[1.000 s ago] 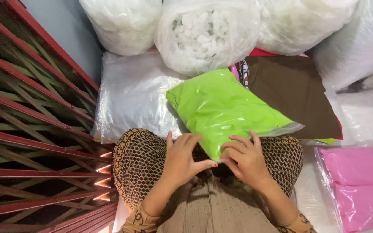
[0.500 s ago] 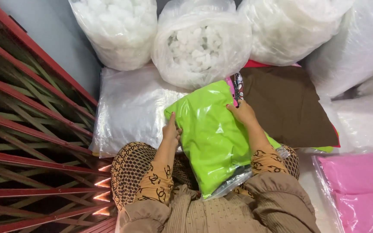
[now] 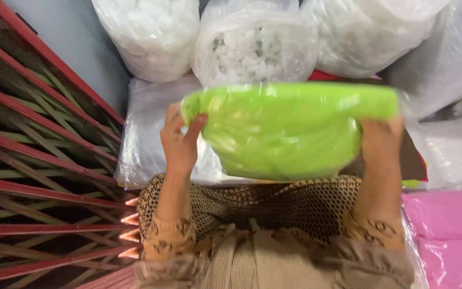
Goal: The person removes a brown garment from a plastic bag and uses a pink lint roller to clean its surface. After rolling the garment, the person folds it neatly by hand.
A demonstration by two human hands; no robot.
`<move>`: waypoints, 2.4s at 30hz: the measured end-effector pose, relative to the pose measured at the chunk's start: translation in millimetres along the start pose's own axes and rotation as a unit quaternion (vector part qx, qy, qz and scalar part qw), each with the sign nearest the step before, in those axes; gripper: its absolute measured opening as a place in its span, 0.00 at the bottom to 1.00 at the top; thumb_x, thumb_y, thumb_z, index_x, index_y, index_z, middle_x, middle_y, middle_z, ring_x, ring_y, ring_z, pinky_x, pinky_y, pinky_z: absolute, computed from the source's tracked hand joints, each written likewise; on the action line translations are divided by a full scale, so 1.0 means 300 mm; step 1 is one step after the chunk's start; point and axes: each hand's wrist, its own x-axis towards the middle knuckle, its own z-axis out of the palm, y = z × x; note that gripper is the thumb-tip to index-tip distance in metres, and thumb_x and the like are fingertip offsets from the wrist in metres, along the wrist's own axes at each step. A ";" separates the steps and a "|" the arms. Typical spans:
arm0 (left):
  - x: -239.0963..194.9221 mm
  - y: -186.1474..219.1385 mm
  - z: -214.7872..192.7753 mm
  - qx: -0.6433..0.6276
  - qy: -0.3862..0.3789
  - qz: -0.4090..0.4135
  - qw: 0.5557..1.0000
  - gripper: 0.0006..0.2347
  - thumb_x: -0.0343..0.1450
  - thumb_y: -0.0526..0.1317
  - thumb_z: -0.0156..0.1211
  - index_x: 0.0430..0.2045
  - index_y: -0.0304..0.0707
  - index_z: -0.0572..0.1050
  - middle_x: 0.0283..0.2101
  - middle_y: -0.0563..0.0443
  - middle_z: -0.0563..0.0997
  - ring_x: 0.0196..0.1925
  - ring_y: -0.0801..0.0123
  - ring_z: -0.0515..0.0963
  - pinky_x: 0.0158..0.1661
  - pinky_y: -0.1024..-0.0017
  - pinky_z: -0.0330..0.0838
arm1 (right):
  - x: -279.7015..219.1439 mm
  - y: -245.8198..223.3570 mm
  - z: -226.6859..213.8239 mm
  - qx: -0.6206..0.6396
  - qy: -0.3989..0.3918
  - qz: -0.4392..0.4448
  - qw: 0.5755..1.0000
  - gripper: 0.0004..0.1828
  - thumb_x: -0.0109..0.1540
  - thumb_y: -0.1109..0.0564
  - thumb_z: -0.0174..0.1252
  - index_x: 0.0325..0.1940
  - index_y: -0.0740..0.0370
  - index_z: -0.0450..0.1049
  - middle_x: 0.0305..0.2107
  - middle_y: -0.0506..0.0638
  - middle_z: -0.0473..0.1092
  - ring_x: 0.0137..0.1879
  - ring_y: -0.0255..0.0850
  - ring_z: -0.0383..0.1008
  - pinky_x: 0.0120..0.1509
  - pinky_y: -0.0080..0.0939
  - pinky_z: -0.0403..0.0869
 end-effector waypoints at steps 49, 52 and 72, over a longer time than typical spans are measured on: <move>0.019 -0.577 0.229 0.501 -0.226 -0.353 0.758 0.28 0.71 0.69 0.44 0.65 0.66 0.68 0.77 0.46 0.53 0.78 0.37 0.44 0.66 0.29 0.42 | 0.175 0.549 0.809 -0.278 -0.231 0.154 0.920 0.30 0.69 0.29 0.37 0.76 0.25 0.57 0.77 0.42 0.45 0.79 0.69 0.41 0.76 0.82 0.35; 0.100 -0.542 0.245 0.456 -0.192 -0.274 0.825 0.27 0.76 0.59 0.48 0.71 0.54 0.61 0.77 0.38 0.47 0.77 0.30 0.42 0.68 0.30 0.40 | 0.236 0.482 0.791 -0.318 -0.145 0.005 0.937 0.29 0.71 0.38 0.46 0.77 0.36 0.59 0.76 0.51 0.49 0.80 0.65 0.41 0.76 0.77 0.40; -0.131 -0.502 0.168 0.435 -0.153 -0.338 0.820 0.29 0.78 0.55 0.45 0.74 0.46 0.52 0.75 0.27 0.50 0.75 0.34 0.55 0.65 0.40 0.59 | -0.017 0.533 0.667 -0.312 -0.223 0.070 0.921 0.34 0.71 0.33 0.40 0.78 0.44 0.57 0.75 0.62 0.47 0.78 0.68 0.45 0.76 0.75 0.46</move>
